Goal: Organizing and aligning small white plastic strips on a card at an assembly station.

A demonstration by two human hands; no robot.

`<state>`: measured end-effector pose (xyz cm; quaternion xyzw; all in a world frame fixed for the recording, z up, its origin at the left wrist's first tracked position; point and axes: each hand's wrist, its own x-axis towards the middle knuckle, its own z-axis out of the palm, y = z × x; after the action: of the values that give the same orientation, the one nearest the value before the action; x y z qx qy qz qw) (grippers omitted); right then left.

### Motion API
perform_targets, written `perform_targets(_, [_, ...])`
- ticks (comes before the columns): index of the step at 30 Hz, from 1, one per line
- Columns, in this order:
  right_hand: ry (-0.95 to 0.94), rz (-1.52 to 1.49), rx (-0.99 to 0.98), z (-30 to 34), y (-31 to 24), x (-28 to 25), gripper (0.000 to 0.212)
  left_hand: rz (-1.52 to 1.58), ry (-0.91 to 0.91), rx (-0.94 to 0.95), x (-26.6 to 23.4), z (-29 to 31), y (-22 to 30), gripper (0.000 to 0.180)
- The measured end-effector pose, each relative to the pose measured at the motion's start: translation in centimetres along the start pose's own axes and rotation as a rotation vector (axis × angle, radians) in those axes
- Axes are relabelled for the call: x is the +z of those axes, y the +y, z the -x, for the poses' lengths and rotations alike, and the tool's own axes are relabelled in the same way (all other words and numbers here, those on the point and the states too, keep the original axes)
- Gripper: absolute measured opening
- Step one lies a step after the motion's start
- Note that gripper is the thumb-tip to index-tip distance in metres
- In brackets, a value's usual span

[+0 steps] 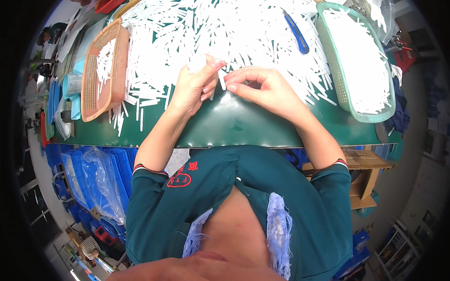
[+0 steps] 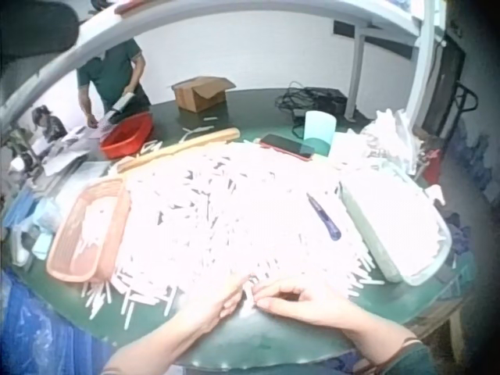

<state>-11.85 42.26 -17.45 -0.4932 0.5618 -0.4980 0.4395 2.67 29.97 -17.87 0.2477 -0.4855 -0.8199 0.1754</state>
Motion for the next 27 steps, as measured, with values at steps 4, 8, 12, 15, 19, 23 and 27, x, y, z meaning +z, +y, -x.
perform_targets(4, [0.017,0.041,0.017,0.0,0.3,0.2,0.019,-0.014,0.001,0.013,0.1,-0.1,-0.5,0.020])
perform_targets(8, [0.002,-0.006,0.050,0.1,0.7,0.2,0.017,-0.014,-0.014,-0.004,0.3,-0.1,-0.5,0.020])
perform_targets(12, [0.019,0.003,0.087,0.1,0.3,0.5,0.013,0.000,-0.019,-0.003,0.2,-0.1,-0.6,0.021])
perform_targets(15, [-0.007,-0.018,0.099,0.1,-0.1,0.6,0.012,0.018,-0.021,-0.011,0.1,0.0,-0.4,0.022])
perform_targets(19, [-0.080,0.001,0.070,0.2,0.1,0.3,0.012,0.016,0.008,0.015,0.0,0.3,0.1,0.034])
perform_targets(23, [-0.446,0.091,0.153,0.3,-0.8,-0.1,0.019,-0.045,0.111,0.143,-1.7,0.9,2.1,0.040])
perform_targets(27, [-0.236,0.025,0.121,0.5,-0.6,0.5,0.019,-0.464,0.442,0.506,-8.0,2.2,9.1,0.026])
